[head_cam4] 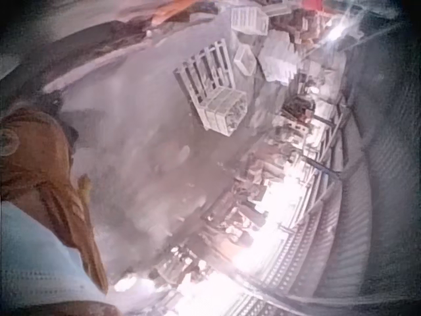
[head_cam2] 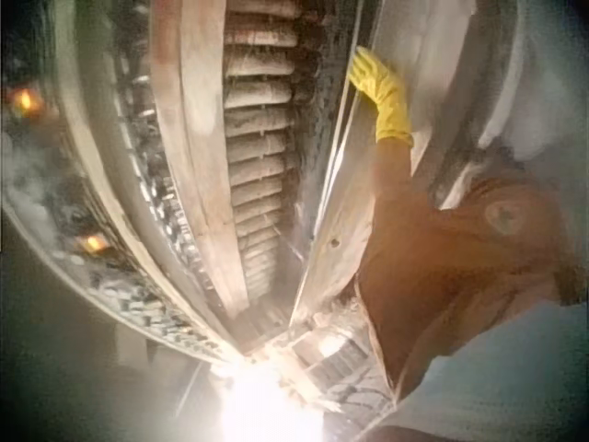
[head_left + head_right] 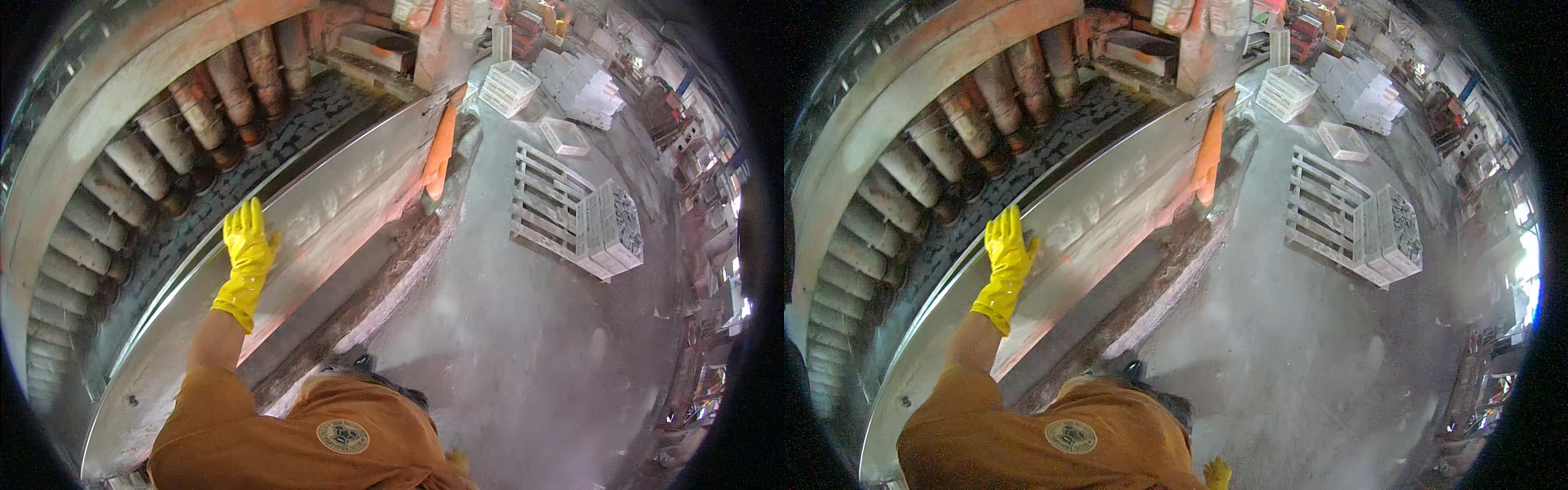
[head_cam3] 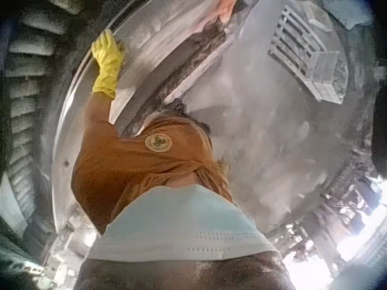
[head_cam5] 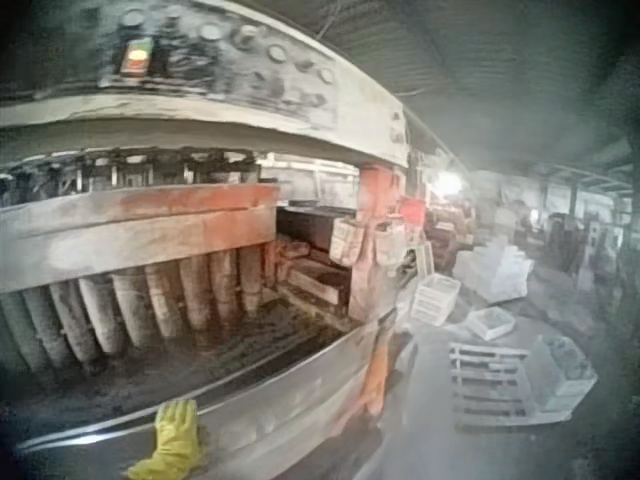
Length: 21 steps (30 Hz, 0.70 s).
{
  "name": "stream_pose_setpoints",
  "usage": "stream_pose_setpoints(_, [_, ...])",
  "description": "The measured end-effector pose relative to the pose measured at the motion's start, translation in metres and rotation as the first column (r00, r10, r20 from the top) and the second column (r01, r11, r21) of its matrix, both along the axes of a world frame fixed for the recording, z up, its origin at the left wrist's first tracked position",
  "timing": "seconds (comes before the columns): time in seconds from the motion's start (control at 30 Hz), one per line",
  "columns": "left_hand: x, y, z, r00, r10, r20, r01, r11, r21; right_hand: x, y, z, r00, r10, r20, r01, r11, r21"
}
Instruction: The person operates a roller conveyor in a factory, repeatedly opening and closing a metal gate to allow small white tiles to pass through. They also use a metal bar to adjust tiles in a blue tray and move the tray between locations.
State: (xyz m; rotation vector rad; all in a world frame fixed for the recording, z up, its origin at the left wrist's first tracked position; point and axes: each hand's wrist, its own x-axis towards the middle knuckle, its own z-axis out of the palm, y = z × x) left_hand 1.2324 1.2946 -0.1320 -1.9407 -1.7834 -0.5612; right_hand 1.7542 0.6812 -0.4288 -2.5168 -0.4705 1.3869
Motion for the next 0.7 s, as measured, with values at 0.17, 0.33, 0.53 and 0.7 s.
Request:
stream_pose_setpoints(0.17, [0.100, 0.107, 0.002, 0.999, 0.033, -0.009, -0.033, 0.999, -0.005, 0.061, 0.075, -0.014, 0.991, -0.131, -0.010, 0.131, 0.989, 0.069])
stream_pose_setpoints(0.33, [0.153, 0.157, 0.017, 0.948, 0.313, 0.047, -0.294, 0.926, -0.237, 0.150, 0.143, -0.031, 0.994, -0.103, -0.019, 0.105, 0.990, 0.092])
stream_pose_setpoints(0.53, [0.150, 0.157, 0.020, 0.870, 0.483, -0.094, -0.490, 0.832, -0.259, 0.319, 0.218, -0.017, 0.800, 0.505, 0.323, -0.549, 0.834, 0.057])
stream_pose_setpoints(0.7, [0.191, 0.191, -0.004, 0.738, 0.657, -0.156, -0.673, 0.734, -0.089, 0.483, 0.389, 0.012, 0.686, 0.643, 0.342, -0.646, 0.754, -0.120])
